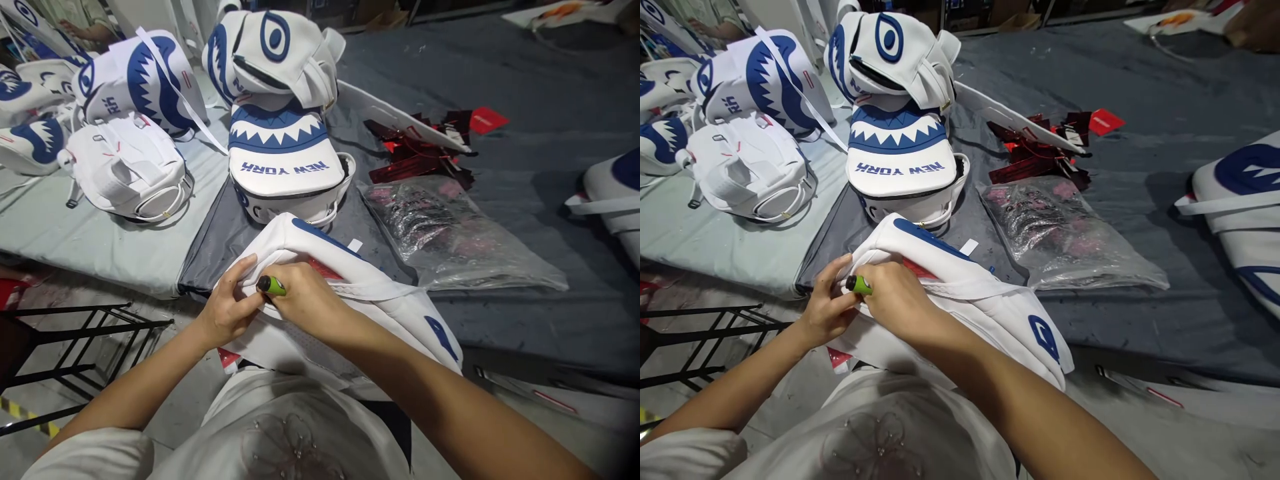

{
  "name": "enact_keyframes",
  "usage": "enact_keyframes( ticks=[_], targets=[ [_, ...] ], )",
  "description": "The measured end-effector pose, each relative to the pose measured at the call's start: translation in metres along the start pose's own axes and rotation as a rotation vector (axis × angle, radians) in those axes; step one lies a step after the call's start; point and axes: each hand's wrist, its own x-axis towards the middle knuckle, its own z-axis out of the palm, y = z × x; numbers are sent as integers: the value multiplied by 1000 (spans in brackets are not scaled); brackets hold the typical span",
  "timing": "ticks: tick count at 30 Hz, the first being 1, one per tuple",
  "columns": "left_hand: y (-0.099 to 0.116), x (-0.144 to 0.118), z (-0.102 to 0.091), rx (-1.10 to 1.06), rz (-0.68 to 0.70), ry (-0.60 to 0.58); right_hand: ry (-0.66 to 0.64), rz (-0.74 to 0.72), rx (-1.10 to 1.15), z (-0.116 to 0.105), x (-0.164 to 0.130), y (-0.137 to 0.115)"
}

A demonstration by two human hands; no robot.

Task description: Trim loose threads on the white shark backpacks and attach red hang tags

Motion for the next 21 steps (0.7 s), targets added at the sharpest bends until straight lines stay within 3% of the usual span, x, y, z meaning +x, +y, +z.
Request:
enact_keyframes(
  ticks=[5, 8, 12, 18, 21],
  targets=[
    [-4, 2, 0, -57, 46, 7, -113, 47, -307, -7, 3, -18],
    [-5, 1, 2, -72, 44, 19, -162, 67, -361, -11, 1, -22],
    [-5, -2, 5, -74, 42, 52, -121, 73, -267, -8, -4, -12],
    [-4, -2, 4, -55, 36, 27, 38, 61, 154, 3, 0, 3],
    [-6, 1, 4, -96, 58, 7, 35, 55, 155, 3, 4, 1]
  ],
)
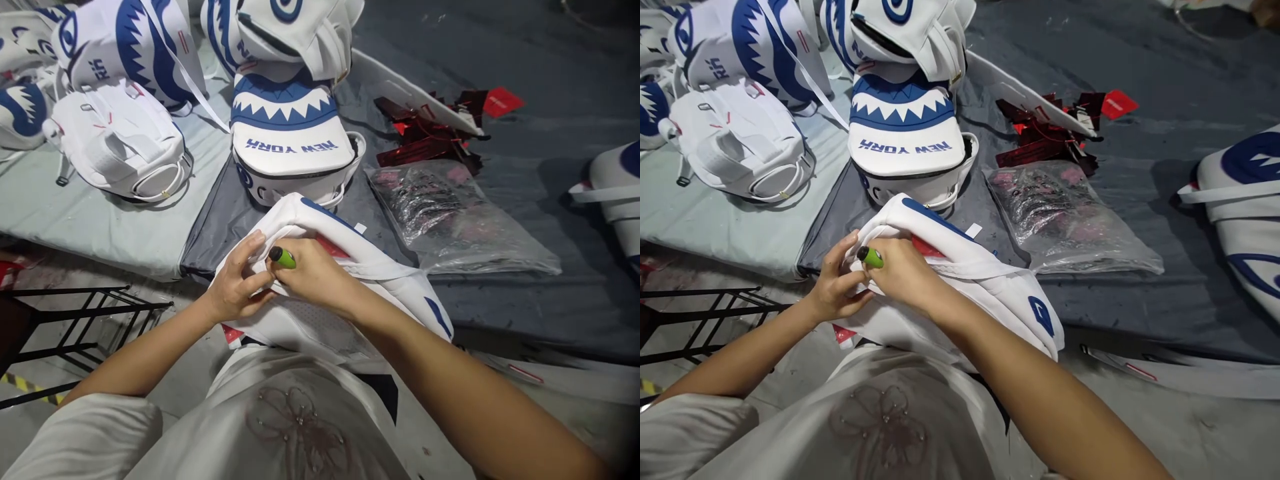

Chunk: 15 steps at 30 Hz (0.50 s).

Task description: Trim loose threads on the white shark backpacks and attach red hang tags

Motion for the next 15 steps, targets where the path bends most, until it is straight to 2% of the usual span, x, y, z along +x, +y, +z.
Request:
enact_keyframes(
  ticks=[5, 11, 15],
  targets=[
    [-2, 3, -1, -20, -3, -15, -76, 50, -324, -5, -1, -7],
    [-1, 4, -3, -49, -3, -22, -43, 51, -294, 1, -2, -9],
    [-10, 5, 0, -75, 25, -8, 11, 148, -501, 12, 6, -11]
  ],
)
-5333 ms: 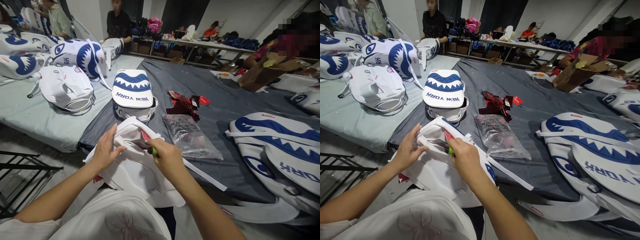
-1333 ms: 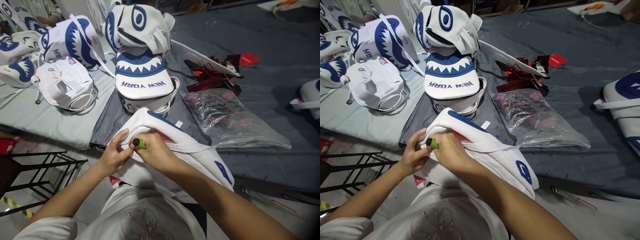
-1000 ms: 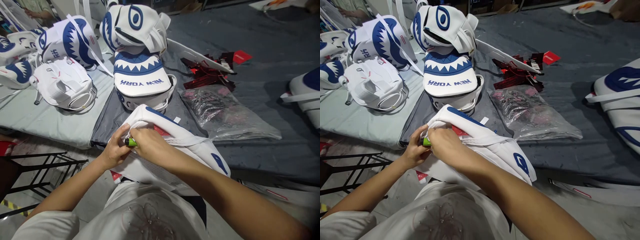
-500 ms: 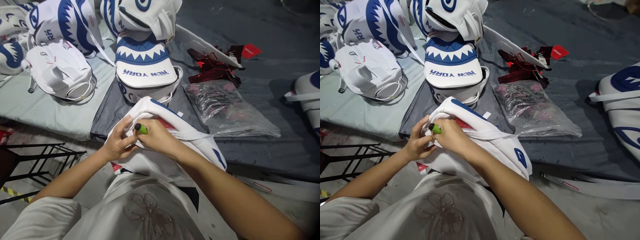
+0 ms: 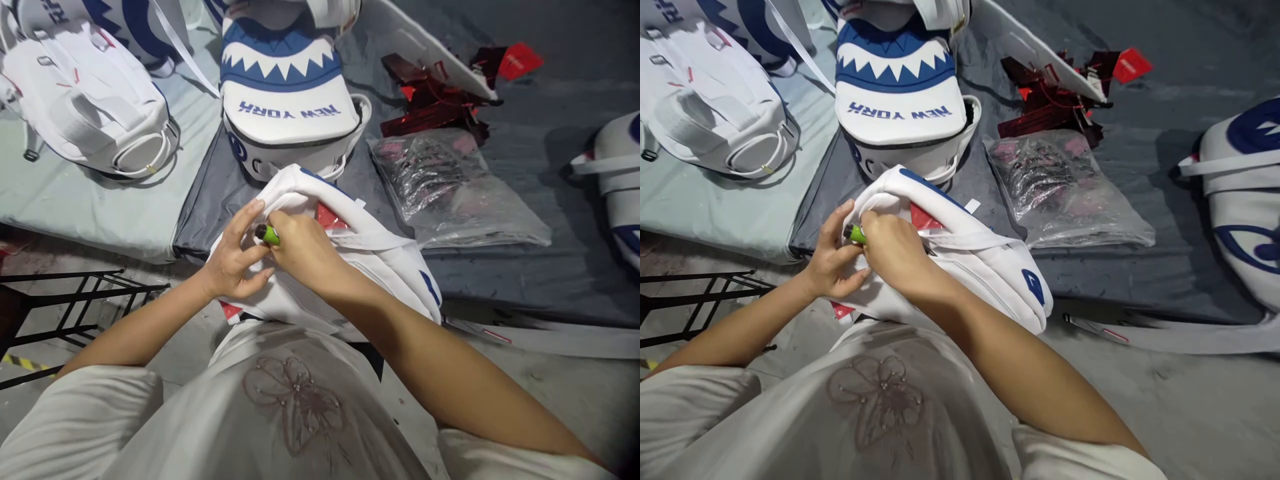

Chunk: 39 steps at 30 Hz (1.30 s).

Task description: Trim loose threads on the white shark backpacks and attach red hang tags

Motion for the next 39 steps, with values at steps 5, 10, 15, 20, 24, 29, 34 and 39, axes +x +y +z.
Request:
enact_keyframes(
  ticks=[5, 10, 15, 20, 24, 29, 34, 39],
  targets=[
    [-17, -9, 5, -33, -55, 19, 45, -38, -60, 11, 13, 1],
    [-16, -20, 8, -24, -116, 95, 104, 9, -14, 10, 4, 3],
    [-4, -11, 9, -86, -248, 214, 193, 116, 82, 10, -9, 4],
    [3, -5, 8, 97, -247, 58, 309, 117, 85, 14, -10, 15],
    [6, -10, 10, 196, -281, 62, 372, 4, 65, 17, -18, 25],
    [7, -12, 13, 198, -267, 85, 459, -212, -193, 20, -29, 39],
    [4, -12, 14, 154, -274, 91, 510, -393, -444, 23, -20, 42],
    [1, -14, 11, 132, -305, 107, 403, -433, -501, 20, -11, 34]
  ],
)
